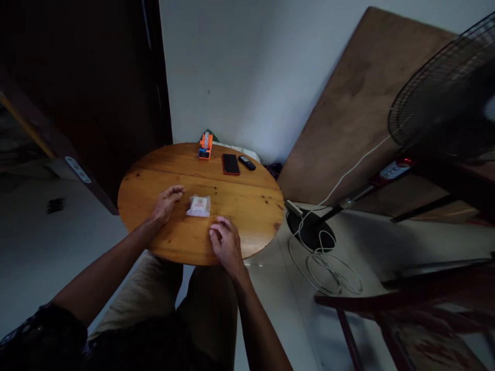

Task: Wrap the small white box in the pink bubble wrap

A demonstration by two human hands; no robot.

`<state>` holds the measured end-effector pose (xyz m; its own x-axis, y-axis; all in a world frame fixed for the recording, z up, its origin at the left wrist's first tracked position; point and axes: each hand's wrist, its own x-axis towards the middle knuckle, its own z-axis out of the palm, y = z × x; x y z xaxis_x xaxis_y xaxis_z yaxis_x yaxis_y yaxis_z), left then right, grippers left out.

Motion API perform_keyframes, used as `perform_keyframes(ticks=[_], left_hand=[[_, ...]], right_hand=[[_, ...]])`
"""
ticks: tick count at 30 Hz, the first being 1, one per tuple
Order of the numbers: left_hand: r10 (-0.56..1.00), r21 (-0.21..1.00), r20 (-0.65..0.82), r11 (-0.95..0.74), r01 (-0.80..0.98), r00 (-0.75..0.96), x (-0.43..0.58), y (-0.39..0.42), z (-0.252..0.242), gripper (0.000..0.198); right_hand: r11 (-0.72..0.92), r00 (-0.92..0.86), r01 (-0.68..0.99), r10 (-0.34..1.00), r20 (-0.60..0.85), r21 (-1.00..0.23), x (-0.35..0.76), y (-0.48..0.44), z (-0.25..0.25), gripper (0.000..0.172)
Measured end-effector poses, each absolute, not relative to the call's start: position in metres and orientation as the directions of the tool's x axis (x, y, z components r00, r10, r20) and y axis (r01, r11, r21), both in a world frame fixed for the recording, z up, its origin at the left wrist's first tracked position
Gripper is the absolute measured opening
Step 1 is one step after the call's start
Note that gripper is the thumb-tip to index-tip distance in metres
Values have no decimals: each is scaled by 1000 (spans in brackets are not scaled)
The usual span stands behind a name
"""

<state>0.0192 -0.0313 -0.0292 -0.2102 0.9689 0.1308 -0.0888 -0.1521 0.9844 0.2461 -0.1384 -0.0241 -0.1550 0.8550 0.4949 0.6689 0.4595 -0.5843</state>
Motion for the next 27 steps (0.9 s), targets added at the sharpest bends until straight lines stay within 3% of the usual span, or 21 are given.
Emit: perform_keyframes(ticks=[11,27], left_hand=[[958,981,191,-182,62,-214,23,-33,-26,16],[965,975,203,-184,126,-164,23,-37,-24,20]], right_hand=[[461,-162,693,849,503,-554,243,-136,-24,19],[478,-158,689,833,530,-545,241,-129,-26,20]])
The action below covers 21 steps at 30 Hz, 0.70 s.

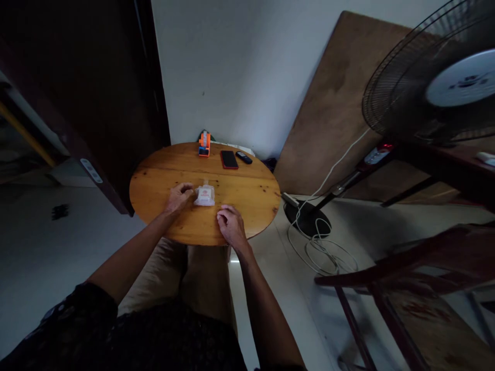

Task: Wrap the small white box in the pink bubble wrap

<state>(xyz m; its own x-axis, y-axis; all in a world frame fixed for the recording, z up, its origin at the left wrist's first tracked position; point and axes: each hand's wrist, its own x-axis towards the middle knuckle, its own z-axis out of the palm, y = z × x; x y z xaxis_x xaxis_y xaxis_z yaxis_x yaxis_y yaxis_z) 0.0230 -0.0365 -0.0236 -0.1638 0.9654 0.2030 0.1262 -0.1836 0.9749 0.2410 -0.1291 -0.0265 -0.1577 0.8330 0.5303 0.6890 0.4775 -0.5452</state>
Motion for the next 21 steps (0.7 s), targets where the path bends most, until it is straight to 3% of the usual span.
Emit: perform_keyframes(ticks=[5,11,15,21], left_hand=[[971,980,189,-176,94,-147,24,-38,-22,20],[980,986,162,-154,70,-115,29,-36,-25,19],[984,987,152,-146,74,-89,33,-38,-27,23],[960,947,277,-269,177,-23,38,-49,-23,27]], right_hand=[[460,-133,677,844,519,-575,244,-129,-29,19],[363,-44,538,914,404,-761,248,-108,-16,26],[279,4,511,945,326,-813,234,-79,0,32],[233,-6,436,967,256,-869,213,-60,4,38]])
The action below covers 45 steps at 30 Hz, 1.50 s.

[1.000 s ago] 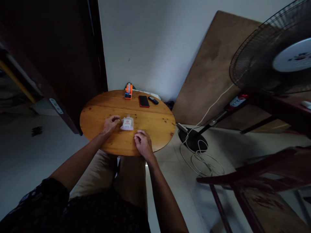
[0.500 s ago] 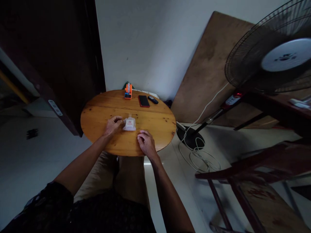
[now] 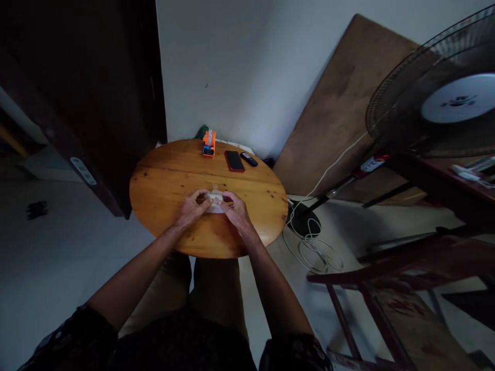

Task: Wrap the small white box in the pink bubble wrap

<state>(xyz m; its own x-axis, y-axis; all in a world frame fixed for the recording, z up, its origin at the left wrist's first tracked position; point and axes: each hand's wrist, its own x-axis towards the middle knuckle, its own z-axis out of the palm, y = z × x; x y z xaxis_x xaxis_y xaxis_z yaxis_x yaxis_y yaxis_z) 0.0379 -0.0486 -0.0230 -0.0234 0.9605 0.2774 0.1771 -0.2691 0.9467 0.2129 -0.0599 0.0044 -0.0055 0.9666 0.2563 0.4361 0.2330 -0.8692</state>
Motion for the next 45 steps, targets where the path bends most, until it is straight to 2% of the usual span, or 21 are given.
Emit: perform_keyframes(ticks=[4,11,16,18,22,26,30,33,38,45], left_hand=[[954,928,299,-292,231,3,41,-52,-19,28],[973,956,227,-217,199,-30,39,-49,-19,26],[974,962,223,-216,168,-24,39,-48,-22,31],[975,962,220,-214,169,-15,37,-50,-21,32],[980,964,200,-198,180,4,33,-53,-18,35],[986,977,167,-164,135,-8,30,-54,-19,37],[985,981,171,-168,94,-16,29,-56,-21,39],[988,986,156,-156,52,15,30,-57,-20,45],[990,992,119,-121,32,72,28,-58,-16,50],[994,993,99,-102,54,49,28,-57,-10,54]], right_hand=[[218,10,415,970,244,-883,207,-65,3,36],[247,-37,489,964,263,-836,200,-69,3,36],[247,28,568,947,319,-785,214,-44,7,33],[226,-11,628,959,282,-745,218,-29,10,33],[168,-77,680,984,158,-714,213,-7,14,43],[126,-110,528,991,79,-840,202,1,10,28],[166,-125,275,983,136,-947,198,1,5,18],[175,-153,184,977,148,-967,198,-1,6,16],[228,-215,141,957,195,-963,196,-5,10,14],[340,-278,235,921,272,-910,198,-13,19,10]])
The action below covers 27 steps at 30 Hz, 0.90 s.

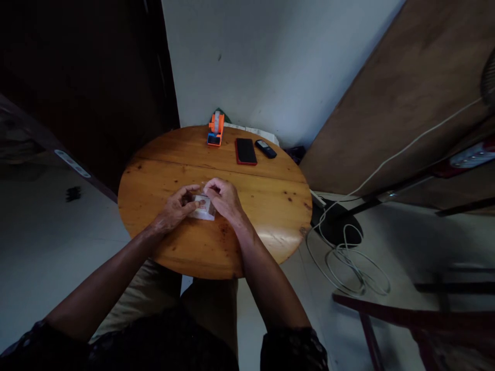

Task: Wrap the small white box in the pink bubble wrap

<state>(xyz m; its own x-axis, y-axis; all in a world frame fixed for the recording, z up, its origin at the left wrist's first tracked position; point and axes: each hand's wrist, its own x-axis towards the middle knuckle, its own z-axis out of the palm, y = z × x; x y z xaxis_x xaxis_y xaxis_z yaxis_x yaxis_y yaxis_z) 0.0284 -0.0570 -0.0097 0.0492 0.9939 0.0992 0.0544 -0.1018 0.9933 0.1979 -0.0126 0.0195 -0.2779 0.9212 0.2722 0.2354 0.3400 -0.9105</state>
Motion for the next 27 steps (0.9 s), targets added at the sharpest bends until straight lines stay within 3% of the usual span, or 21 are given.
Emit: perform_keyframes(ticks=[7,15,20,27], left_hand=[[991,992,120,-123,39,61,27,-55,-10,53],[995,990,88,-82,-115,43,26,-54,-14,47],[994,994,90,-86,-65,66,22,-56,-12,43],[985,988,153,-152,-16,78,20,-54,-11,21]], right_hand=[[422,-386,321,876,290,-847,204,-27,31,9],[655,-576,358,716,395,-665,214,-27,33,14],[725,-611,381,663,432,-574,215,-26,34,9],[795,-640,419,602,478,-439,216,-27,33,14]])
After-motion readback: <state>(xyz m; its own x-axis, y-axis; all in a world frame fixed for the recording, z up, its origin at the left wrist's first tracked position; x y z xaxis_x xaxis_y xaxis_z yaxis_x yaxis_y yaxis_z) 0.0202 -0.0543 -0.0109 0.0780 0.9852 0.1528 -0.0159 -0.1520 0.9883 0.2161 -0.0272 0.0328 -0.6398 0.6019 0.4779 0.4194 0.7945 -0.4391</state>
